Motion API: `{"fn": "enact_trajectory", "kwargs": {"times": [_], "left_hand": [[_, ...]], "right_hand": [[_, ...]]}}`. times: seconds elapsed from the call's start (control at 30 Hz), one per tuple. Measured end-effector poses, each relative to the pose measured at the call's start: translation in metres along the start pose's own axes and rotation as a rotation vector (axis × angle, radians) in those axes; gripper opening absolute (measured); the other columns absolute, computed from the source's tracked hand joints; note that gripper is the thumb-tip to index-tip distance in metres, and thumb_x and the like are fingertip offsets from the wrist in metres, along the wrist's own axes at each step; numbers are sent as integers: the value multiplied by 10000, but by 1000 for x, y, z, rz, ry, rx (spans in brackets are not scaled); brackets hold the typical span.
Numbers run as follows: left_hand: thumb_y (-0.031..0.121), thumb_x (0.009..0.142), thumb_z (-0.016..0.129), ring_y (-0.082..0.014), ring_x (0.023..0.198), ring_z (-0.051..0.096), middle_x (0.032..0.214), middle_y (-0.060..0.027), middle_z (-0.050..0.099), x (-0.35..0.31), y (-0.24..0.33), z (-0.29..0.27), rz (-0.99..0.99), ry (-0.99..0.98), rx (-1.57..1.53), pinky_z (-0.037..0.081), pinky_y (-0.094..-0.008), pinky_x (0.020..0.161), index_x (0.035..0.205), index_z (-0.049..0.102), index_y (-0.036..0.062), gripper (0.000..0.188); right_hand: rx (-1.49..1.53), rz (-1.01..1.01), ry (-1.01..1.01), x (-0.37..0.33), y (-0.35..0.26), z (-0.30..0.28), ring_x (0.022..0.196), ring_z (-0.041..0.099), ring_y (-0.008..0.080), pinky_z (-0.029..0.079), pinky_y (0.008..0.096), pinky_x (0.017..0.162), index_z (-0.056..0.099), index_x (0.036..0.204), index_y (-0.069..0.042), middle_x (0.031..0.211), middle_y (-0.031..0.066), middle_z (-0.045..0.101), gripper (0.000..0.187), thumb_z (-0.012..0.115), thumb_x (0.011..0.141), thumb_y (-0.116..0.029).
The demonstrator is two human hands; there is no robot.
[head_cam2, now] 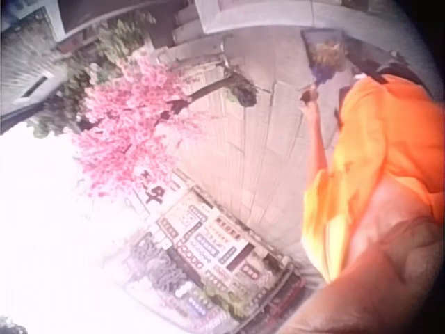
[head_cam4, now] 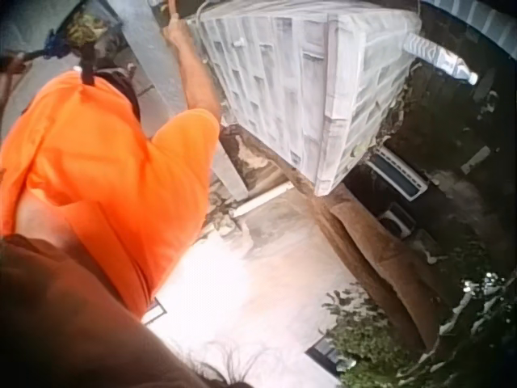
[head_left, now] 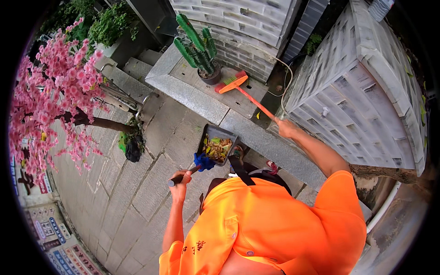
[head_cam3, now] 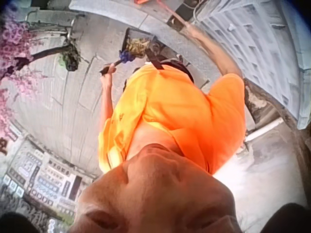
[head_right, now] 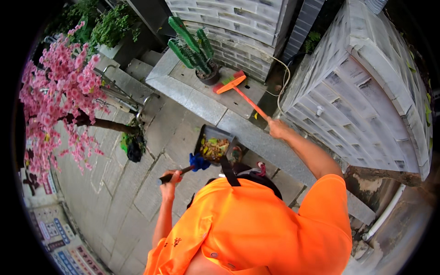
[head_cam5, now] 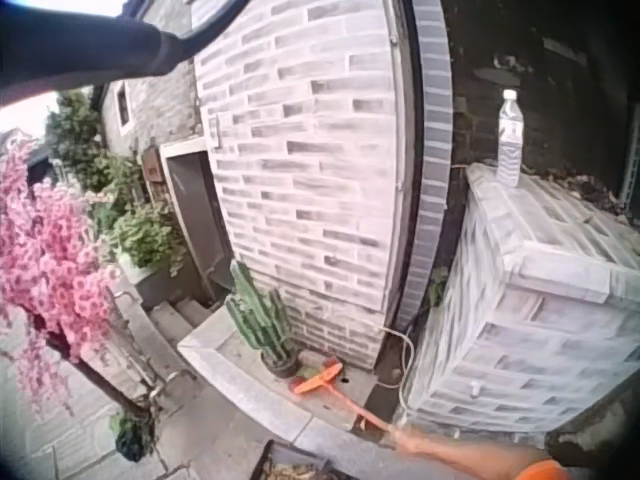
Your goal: The person sweeps dry leaves and debris from a paved walkway and stone steps into a dustpan using a broom. They move along the path, sweeping around a bicycle and up a flight of stairs, collecting the debris into the dustpan held in their left hand.
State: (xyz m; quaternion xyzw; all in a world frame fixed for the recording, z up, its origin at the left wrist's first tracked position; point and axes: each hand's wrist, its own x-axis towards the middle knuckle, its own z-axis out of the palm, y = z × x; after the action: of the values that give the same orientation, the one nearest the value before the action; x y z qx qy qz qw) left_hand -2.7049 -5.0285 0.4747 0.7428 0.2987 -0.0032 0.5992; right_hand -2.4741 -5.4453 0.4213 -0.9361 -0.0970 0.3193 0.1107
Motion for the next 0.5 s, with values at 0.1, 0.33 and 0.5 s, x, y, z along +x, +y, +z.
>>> {"fn": "enact_trajectory", "kwargs": {"times": [0.1, 0.33, 0.5], "left_hand": [[179, 784, 698, -109, 650, 545, 719, -44, 626, 44, 19, 4, 33, -83, 36, 431, -247, 607, 733, 631, -4, 202], [172, 776, 700, -83, 630, 513, 708, -48, 639, 131, 63, 10, 177, -219, 156, 420, -260, 577, 761, 650, -12, 191], [198, 763, 711, -64, 532, 442, 526, -36, 543, 204, 107, 39, 287, -418, 309, 394, -266, 503, 741, 655, -7, 214]], "right_hand": [[124, -99, 46, -29, 44, 2, 915, 604, 390, 470, 489, 766, 418, 1295, -78, 956, 272, 608, 520, 427, 779, -15], [422, 150, -96, -147, -32, -82, 579, 598, 344, 483, 396, 551, 332, 1353, -75, 750, 223, 596, 578, 468, 791, -51], [376, 256, 9, -90, -70, -27, 754, 613, 400, 474, 466, 657, 341, 1339, -61, 856, 281, 599, 546, 441, 803, -32]]}}
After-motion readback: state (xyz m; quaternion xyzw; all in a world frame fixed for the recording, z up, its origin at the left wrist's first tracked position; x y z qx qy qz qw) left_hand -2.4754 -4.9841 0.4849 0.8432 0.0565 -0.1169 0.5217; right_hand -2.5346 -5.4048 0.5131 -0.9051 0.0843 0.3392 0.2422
